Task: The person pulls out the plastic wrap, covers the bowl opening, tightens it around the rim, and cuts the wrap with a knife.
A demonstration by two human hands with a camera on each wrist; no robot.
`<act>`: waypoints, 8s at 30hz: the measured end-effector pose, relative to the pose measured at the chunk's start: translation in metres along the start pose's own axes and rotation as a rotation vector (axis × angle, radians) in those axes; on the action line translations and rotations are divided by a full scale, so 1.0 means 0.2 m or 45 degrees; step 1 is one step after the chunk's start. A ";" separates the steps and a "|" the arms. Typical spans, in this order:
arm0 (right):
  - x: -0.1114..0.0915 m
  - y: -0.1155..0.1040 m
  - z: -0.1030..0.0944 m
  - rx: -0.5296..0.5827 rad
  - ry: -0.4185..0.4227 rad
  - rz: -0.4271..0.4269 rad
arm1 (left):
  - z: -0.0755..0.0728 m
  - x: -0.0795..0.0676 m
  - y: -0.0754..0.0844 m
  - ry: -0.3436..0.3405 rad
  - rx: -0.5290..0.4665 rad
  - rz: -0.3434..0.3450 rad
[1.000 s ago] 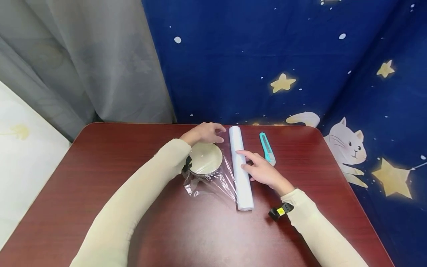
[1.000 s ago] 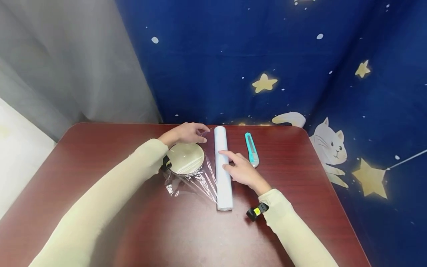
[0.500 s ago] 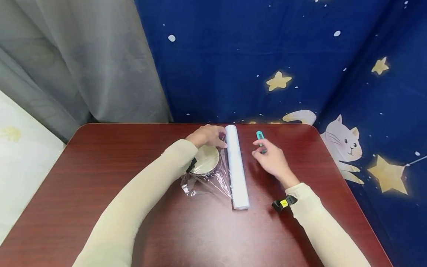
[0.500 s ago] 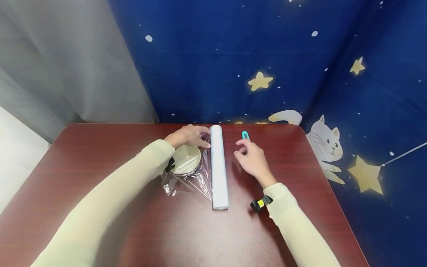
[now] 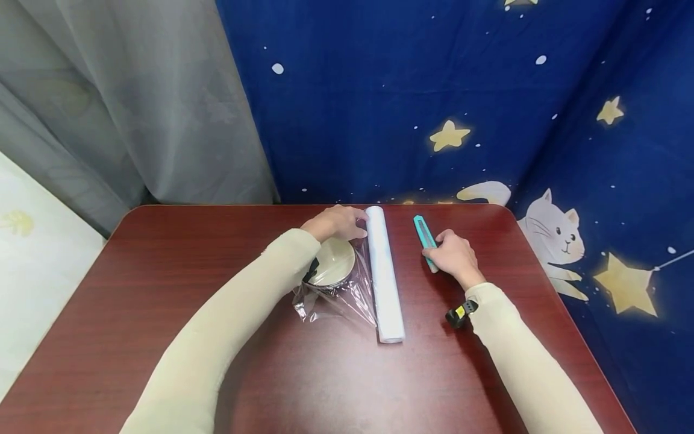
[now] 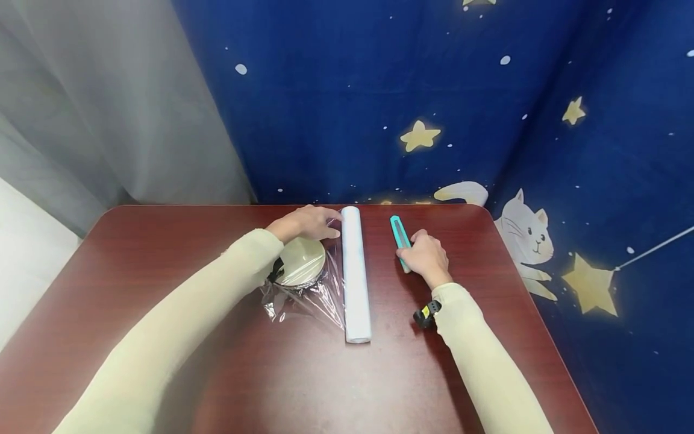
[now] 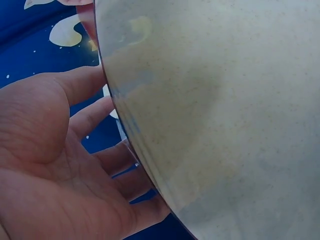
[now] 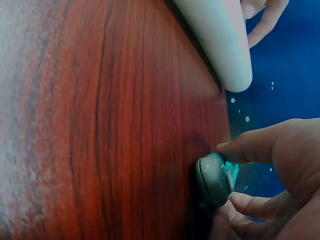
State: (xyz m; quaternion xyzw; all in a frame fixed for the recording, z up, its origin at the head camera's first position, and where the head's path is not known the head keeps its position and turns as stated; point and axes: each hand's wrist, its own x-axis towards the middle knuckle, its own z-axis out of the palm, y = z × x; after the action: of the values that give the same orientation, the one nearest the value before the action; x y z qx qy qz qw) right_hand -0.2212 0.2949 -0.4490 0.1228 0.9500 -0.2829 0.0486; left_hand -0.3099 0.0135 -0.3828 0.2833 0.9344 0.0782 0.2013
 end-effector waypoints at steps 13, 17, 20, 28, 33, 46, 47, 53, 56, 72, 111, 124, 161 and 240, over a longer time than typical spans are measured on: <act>0.05 0.07 0.02 0.300 -0.121 -0.015 | 0.00 0.00 0.00 -0.003 -0.018 0.028; 0.02 0.06 0.00 0.647 -0.244 0.043 | 0.00 0.00 0.00 0.000 -0.029 0.030; -0.02 0.05 -0.02 0.881 -0.367 0.078 | 0.00 0.00 0.00 -0.003 -0.050 0.022; -0.07 0.07 -0.01 1.210 -0.521 0.037 | -0.01 -0.01 -0.01 -0.001 -0.041 0.045; -0.07 0.08 0.02 1.181 -0.494 -0.043 | 0.00 0.00 -0.01 0.001 -0.023 0.052; -0.10 0.04 0.03 1.268 -0.420 -0.072 | -0.01 0.00 0.00 -0.007 -0.025 0.022; -0.11 0.04 0.03 1.278 -0.410 -0.067 | -0.01 0.00 0.00 -0.009 -0.028 0.023; -0.11 0.03 0.05 1.380 -0.370 -0.079 | -0.01 0.00 0.01 -0.012 -0.029 0.023; -0.11 0.02 0.05 1.449 -0.367 -0.110 | -0.01 0.00 0.01 -0.013 -0.028 0.020; -0.13 -0.03 0.05 1.501 -0.317 -0.193 | 0.00 0.00 0.00 0.000 -0.031 0.019; -0.33 -0.55 0.31 1.835 -0.390 -0.092 | 0.02 0.01 -0.02 0.047 0.012 0.034; -0.31 -0.54 0.32 1.217 -0.079 -0.151 | 0.03 0.01 -0.06 0.097 -0.078 0.053; -0.25 -0.58 0.32 0.617 0.006 -0.213 | 0.02 0.02 -0.12 0.220 -0.534 -0.074; -0.28 -0.56 0.32 0.345 0.095 -0.405 | 0.01 -0.03 -0.09 0.171 -0.638 -0.064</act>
State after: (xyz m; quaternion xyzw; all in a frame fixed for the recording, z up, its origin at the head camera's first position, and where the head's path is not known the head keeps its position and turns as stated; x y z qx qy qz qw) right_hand -0.1938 0.1577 -0.4352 -0.0130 0.9119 -0.4073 -0.0490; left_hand -0.3140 -0.0052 -0.3870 0.1955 0.9038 0.3210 0.2046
